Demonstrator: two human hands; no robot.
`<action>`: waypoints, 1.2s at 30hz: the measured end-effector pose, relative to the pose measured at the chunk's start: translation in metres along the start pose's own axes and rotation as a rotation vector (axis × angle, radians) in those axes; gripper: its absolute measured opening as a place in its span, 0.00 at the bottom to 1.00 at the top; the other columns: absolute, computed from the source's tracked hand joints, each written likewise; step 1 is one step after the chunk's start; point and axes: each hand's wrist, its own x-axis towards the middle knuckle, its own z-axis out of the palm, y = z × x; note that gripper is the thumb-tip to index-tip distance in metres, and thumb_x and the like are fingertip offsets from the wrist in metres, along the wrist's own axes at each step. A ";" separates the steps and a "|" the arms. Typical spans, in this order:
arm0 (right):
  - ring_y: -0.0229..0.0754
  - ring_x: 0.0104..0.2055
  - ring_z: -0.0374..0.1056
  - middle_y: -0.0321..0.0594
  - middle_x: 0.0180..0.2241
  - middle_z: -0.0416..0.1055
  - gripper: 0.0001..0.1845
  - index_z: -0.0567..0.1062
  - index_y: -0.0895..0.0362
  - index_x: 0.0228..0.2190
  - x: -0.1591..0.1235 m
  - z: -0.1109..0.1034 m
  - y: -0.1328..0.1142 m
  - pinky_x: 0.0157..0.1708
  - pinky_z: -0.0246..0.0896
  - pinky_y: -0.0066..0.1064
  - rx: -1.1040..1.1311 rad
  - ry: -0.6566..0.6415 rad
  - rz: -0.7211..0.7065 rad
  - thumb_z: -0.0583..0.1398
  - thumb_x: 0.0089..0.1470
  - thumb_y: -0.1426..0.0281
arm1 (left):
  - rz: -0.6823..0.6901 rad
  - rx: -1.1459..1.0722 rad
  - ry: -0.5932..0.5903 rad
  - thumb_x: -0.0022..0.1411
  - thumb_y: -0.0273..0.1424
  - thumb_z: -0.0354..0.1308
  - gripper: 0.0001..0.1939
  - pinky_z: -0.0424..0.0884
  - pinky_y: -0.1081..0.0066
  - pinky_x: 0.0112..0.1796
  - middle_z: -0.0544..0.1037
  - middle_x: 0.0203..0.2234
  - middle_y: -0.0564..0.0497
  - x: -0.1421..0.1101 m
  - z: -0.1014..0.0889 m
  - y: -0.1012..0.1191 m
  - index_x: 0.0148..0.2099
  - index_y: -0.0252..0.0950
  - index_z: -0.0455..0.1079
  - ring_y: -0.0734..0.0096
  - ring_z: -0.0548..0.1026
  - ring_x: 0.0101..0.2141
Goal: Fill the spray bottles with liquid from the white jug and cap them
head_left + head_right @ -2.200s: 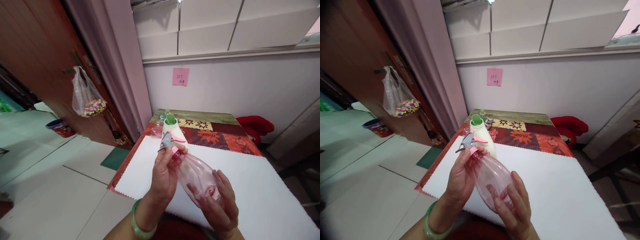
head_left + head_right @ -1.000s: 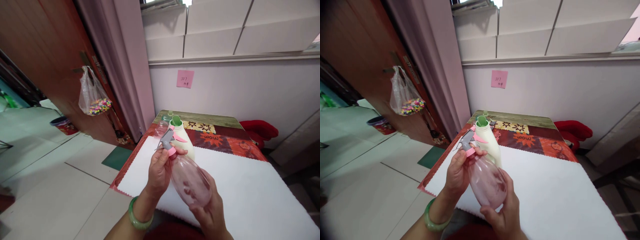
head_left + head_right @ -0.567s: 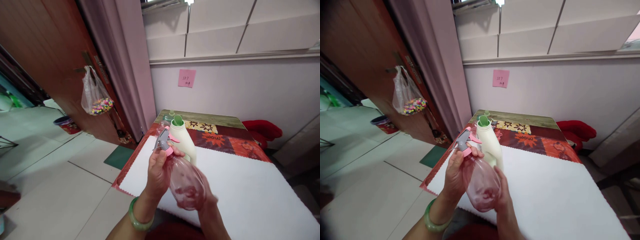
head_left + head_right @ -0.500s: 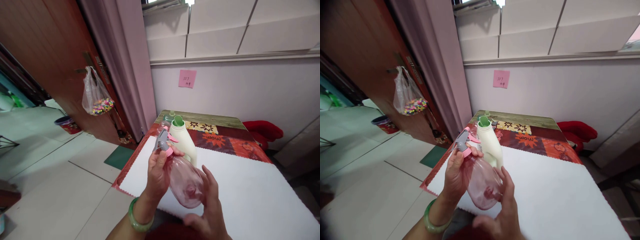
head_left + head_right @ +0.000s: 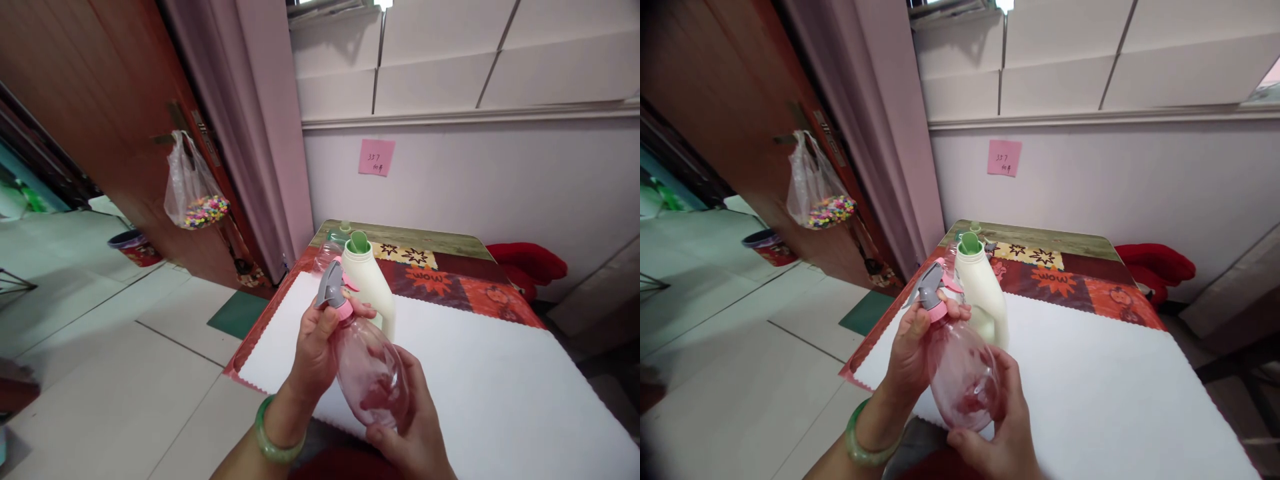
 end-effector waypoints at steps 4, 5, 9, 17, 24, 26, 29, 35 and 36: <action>0.57 0.61 0.68 0.51 0.62 0.66 0.49 0.59 0.49 0.63 0.000 0.003 0.008 0.56 0.70 0.45 -0.067 0.091 -0.063 0.73 0.46 0.55 | -0.040 0.049 0.014 0.64 0.48 0.62 0.22 0.73 0.58 0.49 0.83 0.42 0.44 -0.007 -0.005 -0.011 0.52 0.39 0.75 0.56 0.79 0.44; 0.57 0.62 0.67 0.51 0.62 0.65 0.49 0.59 0.49 0.64 0.001 0.002 0.011 0.57 0.70 0.45 -0.096 0.129 -0.081 0.73 0.47 0.56 | -0.073 0.066 -0.018 0.60 0.48 0.67 0.26 0.73 0.56 0.50 0.82 0.46 0.43 -0.011 -0.007 -0.014 0.55 0.40 0.73 0.53 0.79 0.46; 0.60 0.61 0.68 0.54 0.63 0.63 0.48 0.59 0.51 0.65 0.007 -0.001 0.018 0.56 0.71 0.47 -0.221 0.226 -0.254 0.72 0.49 0.59 | -0.237 0.173 -0.215 0.37 0.34 0.82 0.51 0.72 0.50 0.54 0.76 0.55 0.42 -0.031 -0.017 -0.027 0.63 0.44 0.65 0.42 0.75 0.55; 0.64 0.69 0.58 0.51 0.71 0.54 0.39 0.64 0.48 0.65 0.024 -0.017 0.009 0.58 0.71 0.56 -0.607 -0.003 -0.355 0.68 0.55 0.60 | 0.061 0.288 0.236 0.46 0.38 0.77 0.44 0.75 0.54 0.51 0.74 0.57 0.44 -0.018 -0.058 0.001 0.63 0.48 0.61 0.49 0.74 0.57; 0.55 0.52 0.76 0.47 0.60 0.71 0.21 0.79 0.50 0.47 0.020 -0.093 0.032 0.49 0.79 0.48 -0.692 0.202 0.003 0.65 0.57 0.52 | 0.162 1.572 0.315 0.47 0.35 0.71 0.40 0.69 0.43 0.54 0.72 0.55 0.38 0.023 -0.171 0.045 0.60 0.38 0.61 0.42 0.73 0.54; 0.58 0.52 0.76 0.48 0.57 0.74 0.27 0.78 0.51 0.49 0.024 -0.105 0.031 0.49 0.77 0.50 -0.704 0.269 0.104 0.65 0.54 0.48 | 0.225 1.784 0.113 0.50 0.29 0.66 0.36 0.67 0.44 0.57 0.70 0.57 0.36 0.027 -0.195 0.043 0.61 0.36 0.61 0.40 0.69 0.58; 0.61 0.56 0.73 0.49 0.59 0.73 0.37 0.71 0.50 0.57 0.045 -0.096 0.019 0.55 0.71 0.56 -0.782 0.292 0.099 0.66 0.51 0.46 | 0.233 1.936 -0.028 0.51 0.25 0.61 0.35 0.67 0.46 0.57 0.68 0.57 0.36 0.029 -0.215 0.035 0.63 0.36 0.60 0.41 0.67 0.59; 0.58 0.57 0.71 0.49 0.57 0.73 0.42 0.68 0.52 0.57 0.118 -0.029 -0.011 0.56 0.67 0.50 -0.829 0.171 -0.025 0.69 0.45 0.46 | 0.289 1.935 -0.074 0.54 0.27 0.60 0.37 0.68 0.48 0.57 0.65 0.58 0.36 0.030 -0.228 0.026 0.65 0.36 0.58 0.43 0.66 0.58; 0.58 0.53 0.73 0.49 0.54 0.75 0.41 0.70 0.53 0.54 0.127 -0.020 -0.012 0.51 0.68 0.49 -0.834 0.176 0.016 0.70 0.44 0.46 | 0.297 1.934 -0.076 0.54 0.27 0.60 0.37 0.68 0.48 0.57 0.65 0.58 0.35 0.029 -0.231 0.026 0.66 0.35 0.57 0.43 0.66 0.58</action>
